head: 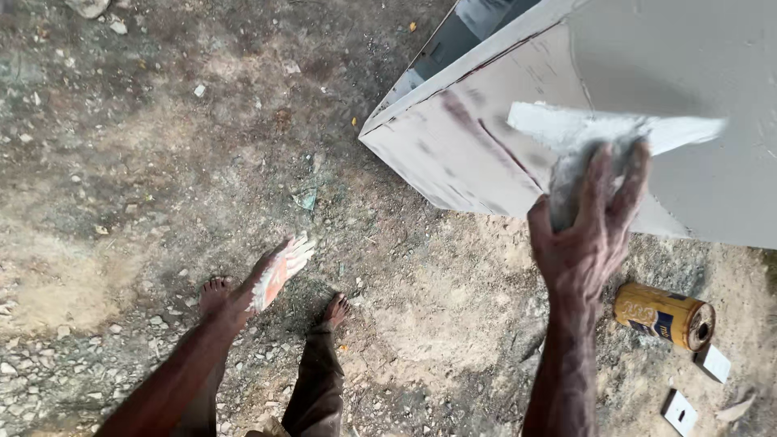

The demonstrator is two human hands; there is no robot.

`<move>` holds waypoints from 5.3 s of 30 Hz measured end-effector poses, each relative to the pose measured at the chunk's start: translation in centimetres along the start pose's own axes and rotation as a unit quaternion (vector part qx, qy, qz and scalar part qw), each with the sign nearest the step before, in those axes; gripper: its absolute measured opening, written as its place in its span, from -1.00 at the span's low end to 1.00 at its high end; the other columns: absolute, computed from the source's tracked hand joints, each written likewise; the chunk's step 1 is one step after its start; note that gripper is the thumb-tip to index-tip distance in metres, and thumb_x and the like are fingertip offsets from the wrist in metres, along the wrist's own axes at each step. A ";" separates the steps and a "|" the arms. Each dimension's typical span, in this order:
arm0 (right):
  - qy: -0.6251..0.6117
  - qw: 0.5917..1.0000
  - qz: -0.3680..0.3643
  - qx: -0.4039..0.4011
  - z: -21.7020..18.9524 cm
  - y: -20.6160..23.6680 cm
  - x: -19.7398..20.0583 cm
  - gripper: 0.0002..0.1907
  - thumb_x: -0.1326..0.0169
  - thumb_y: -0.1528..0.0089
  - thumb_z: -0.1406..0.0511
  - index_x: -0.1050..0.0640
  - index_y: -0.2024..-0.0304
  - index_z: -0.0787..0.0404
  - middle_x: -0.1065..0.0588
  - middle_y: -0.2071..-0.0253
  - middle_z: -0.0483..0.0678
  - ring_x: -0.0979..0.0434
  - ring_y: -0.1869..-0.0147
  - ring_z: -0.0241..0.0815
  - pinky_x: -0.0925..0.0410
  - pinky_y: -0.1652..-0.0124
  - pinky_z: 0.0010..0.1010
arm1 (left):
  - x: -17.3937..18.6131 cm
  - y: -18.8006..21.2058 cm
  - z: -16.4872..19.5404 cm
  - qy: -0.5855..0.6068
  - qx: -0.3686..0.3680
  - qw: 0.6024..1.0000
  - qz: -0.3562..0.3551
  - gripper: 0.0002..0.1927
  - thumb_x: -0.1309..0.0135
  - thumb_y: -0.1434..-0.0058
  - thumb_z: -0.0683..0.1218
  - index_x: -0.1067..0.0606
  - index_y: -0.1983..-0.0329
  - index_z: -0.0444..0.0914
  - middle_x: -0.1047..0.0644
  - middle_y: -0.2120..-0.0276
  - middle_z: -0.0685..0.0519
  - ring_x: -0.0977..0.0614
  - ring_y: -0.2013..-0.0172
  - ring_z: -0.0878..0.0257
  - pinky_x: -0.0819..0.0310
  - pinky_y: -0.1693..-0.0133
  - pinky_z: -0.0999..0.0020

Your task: The person applies a white plaster-like substance to a large flat surface using a trowel. They repeatedly scoop material from their left hand and spread it across the surface, smoothing it with the trowel. The work continues across different sections of the surface.

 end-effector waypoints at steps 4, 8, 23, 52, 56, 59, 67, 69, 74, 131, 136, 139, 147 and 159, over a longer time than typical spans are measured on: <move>0.211 0.972 -0.049 0.087 2.3 -5.3 -3.4 -0.20 -0.15 -0.31 0.36 -0.20 -0.59 0.10 0.18 -0.63 0.09 -0.42 -0.23 0.01 -0.54 0.17 -0.40 | 3.9 2.7 -5.8 0.088 0.061 0.993 0.054 0.02 0.09 -0.24 0.39 0.02 -0.54 -0.33 -0.10 -0.53 -0.21 -0.13 -0.52 -0.02 0.11 -0.48 0.06; 0.313 0.934 -0.046 0.165 3.2 -6.7 -5.7 -0.20 -0.19 -0.29 0.36 -0.22 -0.55 0.11 0.23 -0.64 0.05 -0.40 -0.18 0.00 -0.52 0.19 -0.43 | 8.5 4.8 -8.4 0.104 0.083 0.989 0.071 0.02 0.08 -0.23 0.39 0.00 -0.54 -0.33 -0.11 -0.53 -0.20 -0.13 -0.52 -0.02 0.12 -0.48 0.06; 0.300 0.925 -0.039 0.229 3.6 -7.5 -7.0 0.01 -0.24 -0.31 0.35 0.02 -0.68 0.15 0.29 -0.65 0.11 -0.35 -0.33 0.06 -0.56 0.08 -0.37 | 9.4 3.4 -12.0 0.138 0.104 0.982 0.072 0.04 0.07 -0.20 0.41 -0.06 -0.54 -0.33 -0.14 -0.54 -0.16 -0.14 -0.51 0.00 0.12 -0.46 0.07; 0.228 0.969 0.030 0.094 31.1 24.8 -15.2 -0.02 -0.13 -0.41 0.23 0.11 -0.73 -0.12 0.36 -0.73 -0.05 -0.44 -0.25 0.04 -0.62 0.11 -0.42 | -12.5 -8.1 -19.6 0.052 0.153 0.986 0.031 0.05 -0.04 -0.16 0.38 -0.06 -0.51 -0.35 -0.23 -0.49 -0.20 -0.24 -0.49 0.03 0.04 -0.46 0.06; 0.152 0.988 -0.015 0.028 27.7 26.9 -17.5 -0.04 -0.20 -0.38 0.34 0.05 -0.67 -0.07 0.28 -0.69 0.02 -0.41 -0.22 0.02 -0.56 0.11 -0.43 | -21.2 -10.3 -16.0 0.077 0.122 0.987 -0.064 0.05 -0.10 -0.12 0.39 -0.11 -0.49 -0.30 -0.23 -0.48 -0.17 -0.26 -0.49 0.04 0.02 -0.46 0.03; -0.058 0.988 -0.106 -0.093 21.8 28.2 -16.2 -0.11 -0.15 -0.34 0.31 -0.09 -0.66 0.03 -0.03 -0.66 0.17 -0.29 -0.44 0.20 -0.56 -0.04 -0.09 | -28.2 -12.6 -12.0 0.113 0.097 0.982 -0.116 0.03 -0.12 -0.13 0.39 -0.17 -0.48 -0.31 -0.29 -0.45 -0.17 -0.33 -0.45 0.05 -0.06 -0.44 0.04; -0.520 0.769 -0.232 -0.291 -4.6 25.9 -8.2 0.03 -0.01 0.03 0.43 -0.07 -0.53 0.17 0.17 -0.63 0.18 0.15 -0.69 0.19 -0.12 -0.39 0.28 | -35.4 -11.4 -3.3 0.409 0.048 0.806 -0.426 0.10 0.28 -0.36 0.63 -0.09 -0.52 -0.35 -0.35 -0.37 -0.23 -0.47 -0.27 0.01 -0.50 -0.23 0.07; -0.526 0.786 -0.218 -0.240 -8.4 23.6 -6.2 0.03 -0.04 0.00 0.37 -0.11 -0.57 0.20 0.09 -0.66 0.14 0.09 -0.71 0.22 -0.16 -0.40 0.30 | -33.3 -8.7 -1.6 0.421 0.002 0.727 -0.542 0.13 0.38 -0.41 0.68 -0.07 -0.54 -0.36 -0.36 -0.35 -0.25 -0.50 -0.23 0.00 -0.61 -0.17 0.08; -0.584 0.718 -0.276 -0.260 -15.2 21.7 -3.6 0.03 -0.03 0.04 0.29 -0.17 -0.54 0.21 0.04 -0.62 0.20 -0.02 -0.63 0.30 -0.34 -0.31 0.23 | -24.7 -6.0 1.1 0.396 -0.092 0.901 -0.150 0.29 0.33 -0.11 0.69 0.16 -0.59 -0.32 0.02 -0.58 -0.17 -0.07 -0.51 -0.08 0.07 -0.38 -0.25; -0.205 0.968 0.035 -0.143 8.6 -16.6 20.7 -0.35 -0.07 -0.31 0.38 -0.37 -0.49 0.20 -0.57 -0.11 0.24 -0.37 0.19 0.19 -0.33 0.24 -0.04 | -15.8 6.7 10.5 0.417 -0.142 0.889 -0.125 -0.15 0.22 -0.39 0.28 -0.09 -0.48 -0.46 -0.26 -0.43 -0.32 -0.32 -0.42 -0.12 -0.10 -0.42 0.04; -0.951 -0.210 -0.226 -0.016 -14.5 2.7 6.3 -0.10 -0.19 -0.09 0.48 -0.20 -0.48 0.26 -0.38 -0.30 0.34 -0.48 -0.29 0.12 -0.44 -0.20 -0.03 | -21.4 7.0 14.7 0.523 -0.122 0.750 -0.386 -0.12 0.25 -0.43 0.29 -0.02 -0.53 -0.47 -0.18 -0.49 -0.31 -0.33 -0.34 -0.16 -0.20 -0.37 0.02; -0.956 -0.167 0.030 -0.239 -20.1 15.5 -0.5 -0.32 -0.04 -0.29 0.31 -0.20 -0.44 0.26 -0.34 -0.39 0.26 -0.59 0.03 0.04 -0.62 0.22 -0.20 | -20.9 7.8 14.6 0.601 0.009 0.594 -0.534 -0.07 0.28 -0.45 0.34 -0.01 -0.53 -0.52 -0.15 -0.50 -0.41 -0.42 -0.22 -0.27 -0.30 -0.27 -0.06; -0.911 0.072 0.131 -0.384 -3.7 20.1 0.4 -0.33 -0.30 -0.18 0.17 -0.43 -0.27 0.27 -0.50 -0.02 0.19 -0.61 -0.01 0.09 -0.60 0.07 -0.24 | -12.9 1.6 10.4 0.486 -0.031 0.862 -0.142 -0.07 0.10 -0.33 0.36 -0.17 -0.48 -0.42 -0.32 -0.40 -0.27 -0.31 -0.43 -0.11 -0.07 -0.46 0.01; 0.212 0.975 -0.027 0.055 6.9 -9.9 14.6 -0.17 -0.21 -0.40 0.17 -0.18 -0.66 0.01 0.07 -0.68 0.00 -0.50 -0.11 -0.03 -0.57 0.24 -0.37 | -2.3 5.2 1.4 0.452 -0.017 0.892 0.015 -0.16 0.24 -0.44 0.30 -0.15 -0.46 -0.48 -0.29 -0.40 -0.31 -0.27 -0.43 -0.15 -0.02 -0.45 -0.01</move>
Point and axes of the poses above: each hand's wrist, its own y-axis away from the middle knuckle, its own x-axis out of the back of the hand, z = x × y, the point moved 5 cm from there along -y, towards the middle knuckle
